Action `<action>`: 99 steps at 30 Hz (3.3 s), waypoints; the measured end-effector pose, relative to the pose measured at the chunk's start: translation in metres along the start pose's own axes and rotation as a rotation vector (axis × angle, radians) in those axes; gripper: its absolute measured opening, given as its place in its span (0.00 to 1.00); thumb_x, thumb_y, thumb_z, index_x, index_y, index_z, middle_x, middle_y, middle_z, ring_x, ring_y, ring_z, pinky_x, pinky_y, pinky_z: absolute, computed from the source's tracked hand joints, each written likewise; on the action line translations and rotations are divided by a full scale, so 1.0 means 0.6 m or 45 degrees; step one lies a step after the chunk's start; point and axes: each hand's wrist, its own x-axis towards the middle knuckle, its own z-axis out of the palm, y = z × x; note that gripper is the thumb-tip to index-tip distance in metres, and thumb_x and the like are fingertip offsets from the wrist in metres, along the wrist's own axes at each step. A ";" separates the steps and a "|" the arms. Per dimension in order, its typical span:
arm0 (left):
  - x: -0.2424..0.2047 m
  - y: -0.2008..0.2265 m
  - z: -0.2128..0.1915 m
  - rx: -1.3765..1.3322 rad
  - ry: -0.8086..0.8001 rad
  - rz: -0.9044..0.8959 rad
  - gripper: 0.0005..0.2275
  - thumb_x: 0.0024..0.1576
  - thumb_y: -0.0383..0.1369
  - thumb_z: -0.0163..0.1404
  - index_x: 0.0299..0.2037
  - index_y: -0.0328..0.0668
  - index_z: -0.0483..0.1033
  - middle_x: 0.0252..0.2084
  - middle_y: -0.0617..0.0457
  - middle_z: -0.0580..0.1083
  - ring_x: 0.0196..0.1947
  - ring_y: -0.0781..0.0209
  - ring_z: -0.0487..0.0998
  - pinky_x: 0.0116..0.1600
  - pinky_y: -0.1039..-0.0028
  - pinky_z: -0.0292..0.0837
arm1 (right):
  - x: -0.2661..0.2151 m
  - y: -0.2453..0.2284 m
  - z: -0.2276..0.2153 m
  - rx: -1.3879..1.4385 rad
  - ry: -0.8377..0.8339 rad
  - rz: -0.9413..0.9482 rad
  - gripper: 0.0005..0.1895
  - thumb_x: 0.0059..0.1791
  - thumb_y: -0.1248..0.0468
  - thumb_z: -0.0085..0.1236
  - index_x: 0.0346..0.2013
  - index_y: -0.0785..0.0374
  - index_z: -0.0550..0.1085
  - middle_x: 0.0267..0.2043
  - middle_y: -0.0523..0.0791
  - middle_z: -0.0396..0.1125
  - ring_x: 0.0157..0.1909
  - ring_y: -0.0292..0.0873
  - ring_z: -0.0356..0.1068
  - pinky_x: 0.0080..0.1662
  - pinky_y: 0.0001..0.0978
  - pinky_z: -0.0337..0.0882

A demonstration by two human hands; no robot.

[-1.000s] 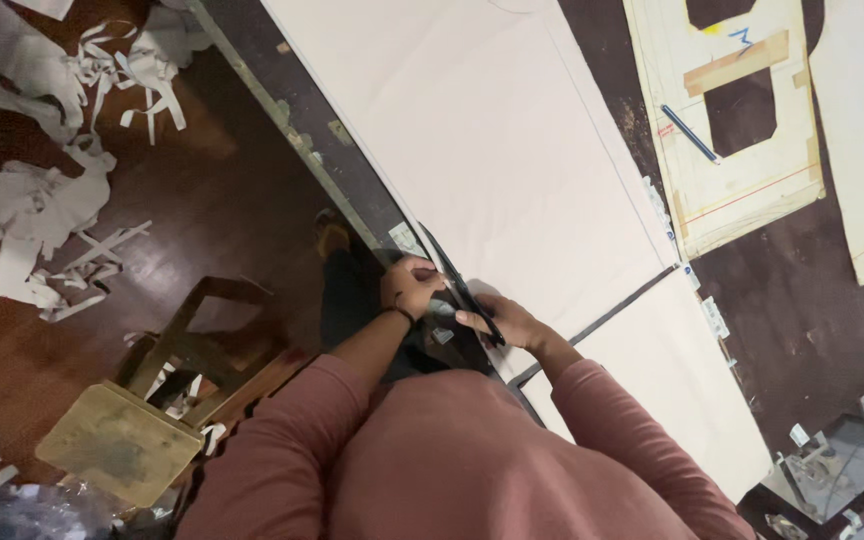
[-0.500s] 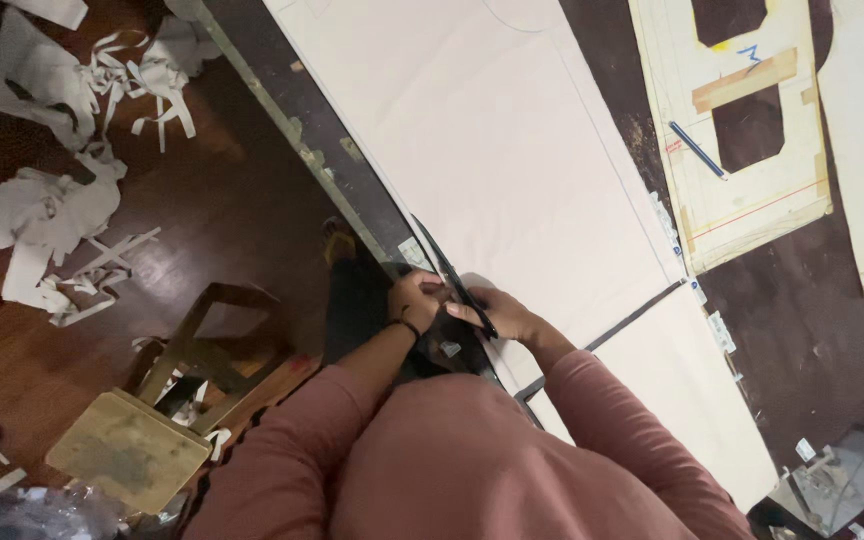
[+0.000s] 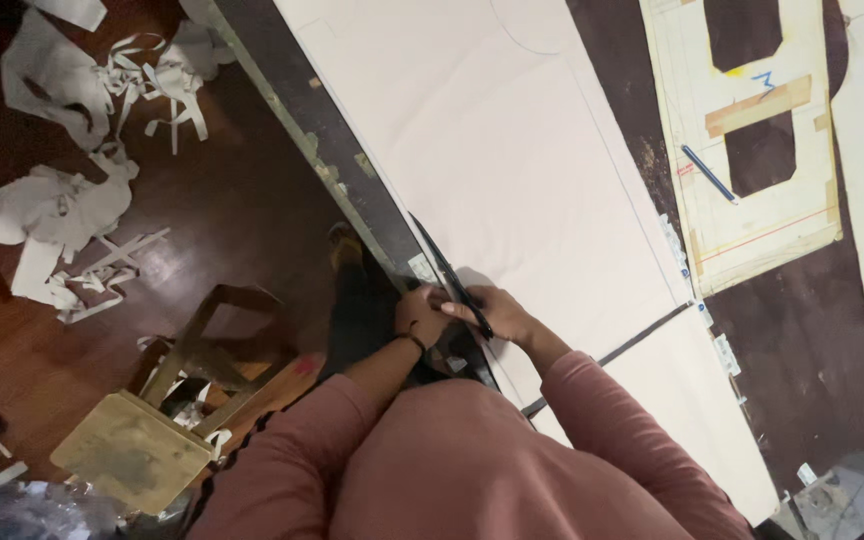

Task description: The person unfolds a large piece of white fabric on a table, places a paper pattern on top, and traces the pattern onto the fabric with a pen. They then use large shears to cut the fabric along the traced lines, removing excess material.

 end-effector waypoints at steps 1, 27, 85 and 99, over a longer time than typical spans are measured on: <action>-0.019 0.018 -0.011 -0.008 -0.025 -0.008 0.12 0.53 0.36 0.57 0.45 0.43 0.82 0.37 0.50 0.82 0.43 0.46 0.83 0.49 0.61 0.79 | 0.004 0.003 0.002 -0.044 0.016 -0.005 0.33 0.44 0.27 0.56 0.30 0.54 0.76 0.25 0.50 0.73 0.38 0.56 0.77 0.46 0.42 0.72; -0.015 0.003 -0.005 -0.120 -0.127 0.186 0.09 0.52 0.38 0.55 0.31 0.41 0.82 0.29 0.47 0.81 0.34 0.49 0.82 0.42 0.65 0.78 | 0.066 -0.100 -0.031 -0.041 0.068 -0.021 0.36 0.42 0.26 0.54 0.30 0.58 0.74 0.25 0.53 0.72 0.40 0.57 0.75 0.48 0.46 0.71; -0.001 -0.029 0.007 -0.124 -0.278 0.015 0.13 0.48 0.39 0.60 0.42 0.50 0.79 0.37 0.60 0.82 0.42 0.63 0.83 0.46 0.76 0.76 | 0.190 -0.309 -0.110 0.046 0.081 -0.049 0.34 0.44 0.31 0.59 0.31 0.60 0.72 0.18 0.48 0.68 0.20 0.43 0.73 0.31 0.30 0.72; 0.019 -0.047 0.042 -0.010 -0.278 -0.022 0.13 0.46 0.42 0.60 0.41 0.55 0.81 0.37 0.61 0.82 0.45 0.60 0.83 0.48 0.71 0.78 | 0.230 -0.366 -0.123 0.086 0.115 -0.068 0.33 0.44 0.30 0.58 0.28 0.59 0.71 0.16 0.46 0.67 0.18 0.42 0.72 0.26 0.28 0.68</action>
